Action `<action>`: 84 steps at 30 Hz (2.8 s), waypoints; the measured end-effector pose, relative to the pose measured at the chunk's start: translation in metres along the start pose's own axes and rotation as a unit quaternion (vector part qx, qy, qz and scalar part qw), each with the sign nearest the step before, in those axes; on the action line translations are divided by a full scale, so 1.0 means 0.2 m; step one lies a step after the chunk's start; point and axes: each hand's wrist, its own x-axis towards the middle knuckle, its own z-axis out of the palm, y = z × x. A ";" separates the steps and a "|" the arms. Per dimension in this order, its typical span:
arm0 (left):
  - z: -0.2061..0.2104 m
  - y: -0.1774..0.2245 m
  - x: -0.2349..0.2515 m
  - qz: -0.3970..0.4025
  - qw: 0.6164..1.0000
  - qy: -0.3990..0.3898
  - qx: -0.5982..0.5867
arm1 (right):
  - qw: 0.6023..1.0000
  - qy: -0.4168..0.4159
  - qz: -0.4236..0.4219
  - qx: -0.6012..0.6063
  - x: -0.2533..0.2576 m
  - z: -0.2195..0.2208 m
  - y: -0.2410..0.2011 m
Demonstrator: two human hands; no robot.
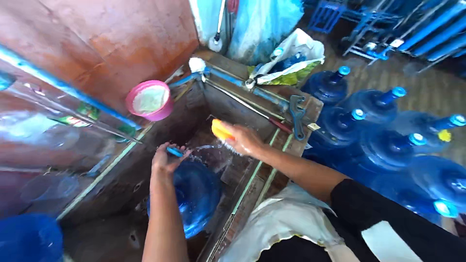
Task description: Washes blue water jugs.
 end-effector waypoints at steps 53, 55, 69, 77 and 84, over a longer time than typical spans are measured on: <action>-1.57 -1.38 -1.80 0.074 0.725 0.654 0.204 | 0.932 -0.153 -0.322 -0.066 -0.08 0.35 0.23; -1.43 -1.10 -1.57 0.127 0.788 0.536 0.277 | 0.946 -0.099 -0.304 -0.056 -0.10 0.32 0.37; -0.43 -0.36 -0.46 0.313 0.768 0.139 0.541 | 0.962 0.130 0.216 -0.105 -0.36 -0.40 1.13; -0.27 -0.42 -0.49 0.238 0.762 0.287 0.530 | 0.975 0.038 0.180 -0.127 -0.09 -0.42 1.12; -0.24 -0.38 -0.49 0.184 0.761 0.288 0.552 | 0.961 0.077 0.227 -0.140 -0.25 -0.54 1.21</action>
